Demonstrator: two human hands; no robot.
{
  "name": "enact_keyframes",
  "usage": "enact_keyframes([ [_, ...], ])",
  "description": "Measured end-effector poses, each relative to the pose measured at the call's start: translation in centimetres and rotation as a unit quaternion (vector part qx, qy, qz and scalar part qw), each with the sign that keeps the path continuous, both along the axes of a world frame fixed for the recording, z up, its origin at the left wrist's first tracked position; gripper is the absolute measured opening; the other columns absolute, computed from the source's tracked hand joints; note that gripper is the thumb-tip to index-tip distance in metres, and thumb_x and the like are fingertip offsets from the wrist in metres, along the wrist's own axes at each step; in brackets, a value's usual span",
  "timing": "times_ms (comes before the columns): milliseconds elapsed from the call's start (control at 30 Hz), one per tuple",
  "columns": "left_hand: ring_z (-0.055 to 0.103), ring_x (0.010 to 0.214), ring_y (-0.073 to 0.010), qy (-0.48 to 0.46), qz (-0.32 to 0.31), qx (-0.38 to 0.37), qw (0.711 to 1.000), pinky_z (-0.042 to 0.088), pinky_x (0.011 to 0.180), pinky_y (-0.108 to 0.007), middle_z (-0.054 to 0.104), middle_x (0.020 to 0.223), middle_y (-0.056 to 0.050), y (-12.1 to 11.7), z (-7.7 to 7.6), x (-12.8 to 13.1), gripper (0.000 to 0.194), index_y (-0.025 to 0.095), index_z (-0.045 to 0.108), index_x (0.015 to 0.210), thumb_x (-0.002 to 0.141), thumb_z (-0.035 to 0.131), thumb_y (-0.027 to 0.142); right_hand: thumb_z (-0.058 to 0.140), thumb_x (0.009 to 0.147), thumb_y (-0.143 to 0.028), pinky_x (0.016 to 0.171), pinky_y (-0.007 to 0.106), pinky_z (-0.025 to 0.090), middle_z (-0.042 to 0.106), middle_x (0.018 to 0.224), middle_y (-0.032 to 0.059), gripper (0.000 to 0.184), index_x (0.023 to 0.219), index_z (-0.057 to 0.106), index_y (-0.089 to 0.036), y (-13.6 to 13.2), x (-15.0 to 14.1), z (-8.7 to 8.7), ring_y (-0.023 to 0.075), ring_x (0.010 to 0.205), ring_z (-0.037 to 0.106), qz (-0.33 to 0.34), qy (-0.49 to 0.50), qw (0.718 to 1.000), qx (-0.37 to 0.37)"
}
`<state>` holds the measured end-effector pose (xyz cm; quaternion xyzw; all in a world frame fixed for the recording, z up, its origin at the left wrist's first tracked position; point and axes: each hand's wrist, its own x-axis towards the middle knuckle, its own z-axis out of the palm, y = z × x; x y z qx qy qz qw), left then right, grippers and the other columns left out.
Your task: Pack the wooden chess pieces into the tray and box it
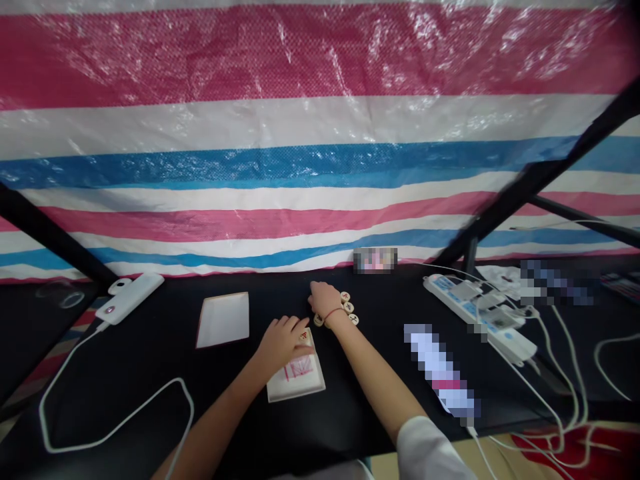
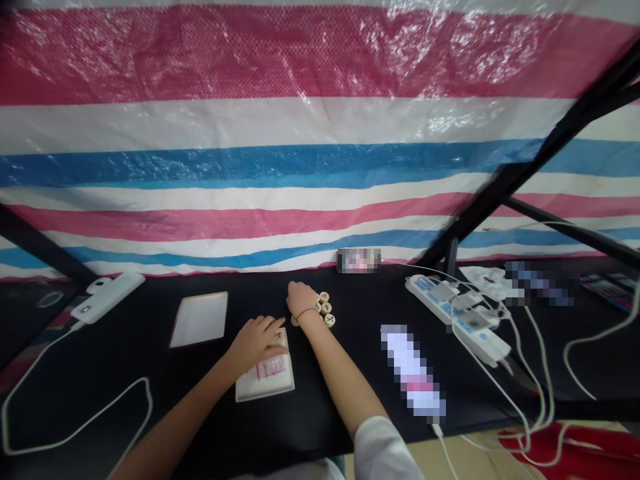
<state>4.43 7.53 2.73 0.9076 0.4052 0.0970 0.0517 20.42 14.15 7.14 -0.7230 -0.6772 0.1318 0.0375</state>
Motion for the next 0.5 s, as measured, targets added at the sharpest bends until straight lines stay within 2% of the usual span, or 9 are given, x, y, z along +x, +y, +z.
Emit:
enact_keyframes([
  [67, 0.057, 0.102, -0.0267, -0.075, 0.024, 0.002, 0.997, 0.046, 0.085, -0.039, 0.062, 0.114, -0.011, 0.4, 0.4, -0.7, 0.063, 0.019, 0.043, 0.137, 0.086, 0.058, 0.053, 0.05, 0.088, -0.015, 0.079, 0.032, 0.048, 0.07, 0.102, 0.016, 0.023, 0.107, 0.065, -0.015, -0.4, 0.2, 0.7, 0.0266, 0.097, 0.067, 0.004, 0.018, 1.0, 0.017],
  [133, 0.057, 0.106, -0.025, -0.18, 0.066, -0.002, 0.982, 0.048, 0.089, -0.039, 0.059, 0.119, -0.01, 0.9, 0.9, -1.6, 0.061, 0.022, 0.035, 0.143, 0.09, 0.054, 0.046, 0.051, 0.09, -0.023, 0.08, 0.029, 0.049, 0.072, 0.102, 0.0101, 0.027, 0.116, 0.06, -0.019, -1.3, 0.2, 1.3, 0.0217, 0.095, 0.068, 0.03, 0.08, 0.996, 0.041],
  [167, 0.057, 0.108, -0.0233, -0.23, 0.081, -0.005, 0.97, 0.048, 0.09, -0.039, 0.058, 0.12, -0.009, 1.1, 1.1, -2.1, 0.059, 0.025, 0.032, 0.144, 0.092, 0.052, 0.042, 0.053, 0.09, -0.027, 0.078, 0.027, 0.05, 0.072, 0.101, 0.0072, 0.029, 0.118, 0.059, -0.02, -1.9, 0.1, 1.5, 0.019, 0.09, 0.069, 0.05, 0.146, 0.987, 0.046],
  [200, 0.058, 0.108, -0.0224, -0.263, 0.084, -0.009, 0.961, 0.049, 0.091, -0.038, 0.056, 0.123, -0.008, 1.2, 1.3, -2.5, 0.057, 0.027, 0.032, 0.144, 0.092, 0.052, 0.04, 0.054, 0.089, -0.031, 0.073, 0.025, 0.051, 0.072, 0.099, 0.0053, 0.031, 0.118, 0.057, -0.021, -2.5, -0.1, 1.7, 0.0167, 0.083, 0.07, 0.072, 0.232, 0.969, 0.042],
  [267, 0.059, 0.108, -0.0213, -0.298, 0.078, -0.025, 0.951, 0.049, 0.092, -0.037, 0.056, 0.122, -0.007, 1.2, 1.7, -3.3, 0.047, 0.028, 0.042, 0.137, 0.092, 0.053, 0.036, 0.058, 0.086, -0.037, 0.06, 0.024, 0.051, 0.073, 0.095, 0.0049, 0.035, 0.116, 0.057, -0.019, -3.8, -0.8, 1.6, 0.0146, 0.069, 0.068, 0.105, 0.415, 0.904, 0.01],
  [300, 0.06, 0.107, -0.0209, -0.306, 0.073, -0.036, 0.948, 0.05, 0.092, -0.036, 0.057, 0.12, -0.007, 1.0, 1.9, -3.6, 0.041, 0.027, 0.048, 0.131, 0.091, 0.053, 0.034, 0.061, 0.083, -0.039, 0.056, 0.024, 0.051, 0.073, 0.093, 0.0055, 0.037, 0.113, 0.058, -0.018, -4.4, -1.2, 1.4, 0.0143, 0.065, 0.067, 0.111, 0.483, 0.869, -0.007],
  [333, 0.061, 0.105, -0.0204, -0.312, 0.072, -0.048, 0.946, 0.05, 0.091, -0.036, 0.058, 0.116, -0.006, 0.6, 2.0, -4.0, 0.035, 0.026, 0.053, 0.125, 0.091, 0.054, 0.031, 0.063, 0.081, -0.04, 0.055, 0.024, 0.05, 0.073, 0.092, 0.0059, 0.038, 0.111, 0.059, -0.017, -4.9, -1.7, 1.1, 0.0141, 0.064, 0.066, 0.112, 0.521, 0.846, -0.021],
  [400, 0.061, 0.1, -0.0194, -0.325, 0.083, -0.069, 0.939, 0.051, 0.088, -0.034, 0.06, 0.11, -0.006, -0.3, 2.3, -4.6, 0.027, 0.024, 0.058, 0.114, 0.088, 0.056, 0.028, 0.067, 0.078, -0.041, 0.057, 0.024, 0.05, 0.073, 0.092, 0.0064, 0.039, 0.108, 0.061, -0.017, -5.7, -2.4, 0.3, 0.0137, 0.065, 0.065, 0.118, 0.554, 0.824, -0.032],
  [500, 0.061, 0.095, -0.0183, -0.343, 0.13, -0.084, 0.927, 0.051, 0.085, -0.034, 0.059, 0.105, -0.005, -2.1, 2.3, -5.6, 0.019, 0.022, 0.059, 0.102, 0.083, 0.058, 0.022, 0.069, 0.076, -0.043, 0.058, 0.024, 0.049, 0.072, 0.094, 0.0071, 0.039, 0.104, 0.063, -0.017, -6.3, -2.8, -0.9, 0.0127, 0.066, 0.064, 0.11, 0.58, 0.806, -0.045],
])
